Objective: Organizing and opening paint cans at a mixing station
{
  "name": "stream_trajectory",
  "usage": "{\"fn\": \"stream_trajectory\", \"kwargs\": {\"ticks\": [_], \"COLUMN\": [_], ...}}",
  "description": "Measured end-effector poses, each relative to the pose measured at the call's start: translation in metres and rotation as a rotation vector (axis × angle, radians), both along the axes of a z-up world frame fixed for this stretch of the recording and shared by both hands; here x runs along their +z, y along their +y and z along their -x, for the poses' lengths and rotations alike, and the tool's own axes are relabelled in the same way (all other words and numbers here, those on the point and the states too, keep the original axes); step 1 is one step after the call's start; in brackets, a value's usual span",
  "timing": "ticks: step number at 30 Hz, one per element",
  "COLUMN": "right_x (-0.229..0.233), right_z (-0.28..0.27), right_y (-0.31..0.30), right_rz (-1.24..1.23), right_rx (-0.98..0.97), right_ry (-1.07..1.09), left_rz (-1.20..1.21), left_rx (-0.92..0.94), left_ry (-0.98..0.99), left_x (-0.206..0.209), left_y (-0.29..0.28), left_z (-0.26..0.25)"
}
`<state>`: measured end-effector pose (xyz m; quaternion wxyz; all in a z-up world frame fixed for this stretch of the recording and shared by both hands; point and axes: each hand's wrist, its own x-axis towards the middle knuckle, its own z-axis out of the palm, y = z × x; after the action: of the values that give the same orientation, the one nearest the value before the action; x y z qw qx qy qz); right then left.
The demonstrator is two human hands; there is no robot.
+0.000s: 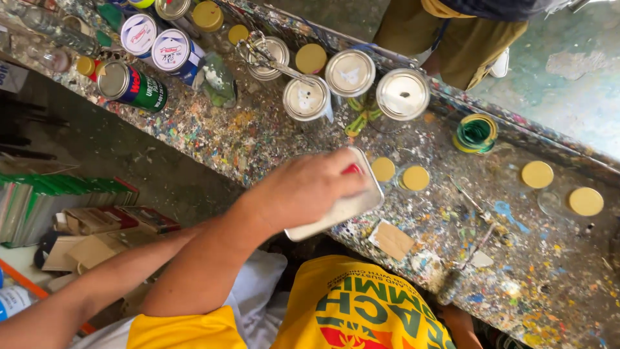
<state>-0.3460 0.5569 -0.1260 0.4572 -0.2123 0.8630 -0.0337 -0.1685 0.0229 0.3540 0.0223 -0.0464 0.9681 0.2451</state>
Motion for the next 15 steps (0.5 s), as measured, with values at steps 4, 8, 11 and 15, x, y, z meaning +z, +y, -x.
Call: {"fn": "stream_trajectory", "kwargs": {"ticks": [4,8,11,15], "right_x": [-0.005,-0.019,-0.036,-0.05], "right_z": [0.005,-0.012,-0.045,-0.076], "right_y": [-0.055,-0.085,-0.035,-0.032], "right_rz": [0.159,0.258,0.217,-0.068], "right_rx": [0.215,0.331,0.288,0.057], "right_ry": [0.145,0.308,0.49,0.221], "left_rz": [0.179,0.256,0.215,0.006], "left_rx": [-0.074,-0.022,0.017,-0.086], "left_ry": [0.076,0.34,0.452,0.516], "left_x": [-0.031,-0.071,-0.087,-0.105], "left_y": [-0.022,-0.034,-0.035,-0.042], "left_z": [-0.008,-0.009,-0.007,0.001]}}
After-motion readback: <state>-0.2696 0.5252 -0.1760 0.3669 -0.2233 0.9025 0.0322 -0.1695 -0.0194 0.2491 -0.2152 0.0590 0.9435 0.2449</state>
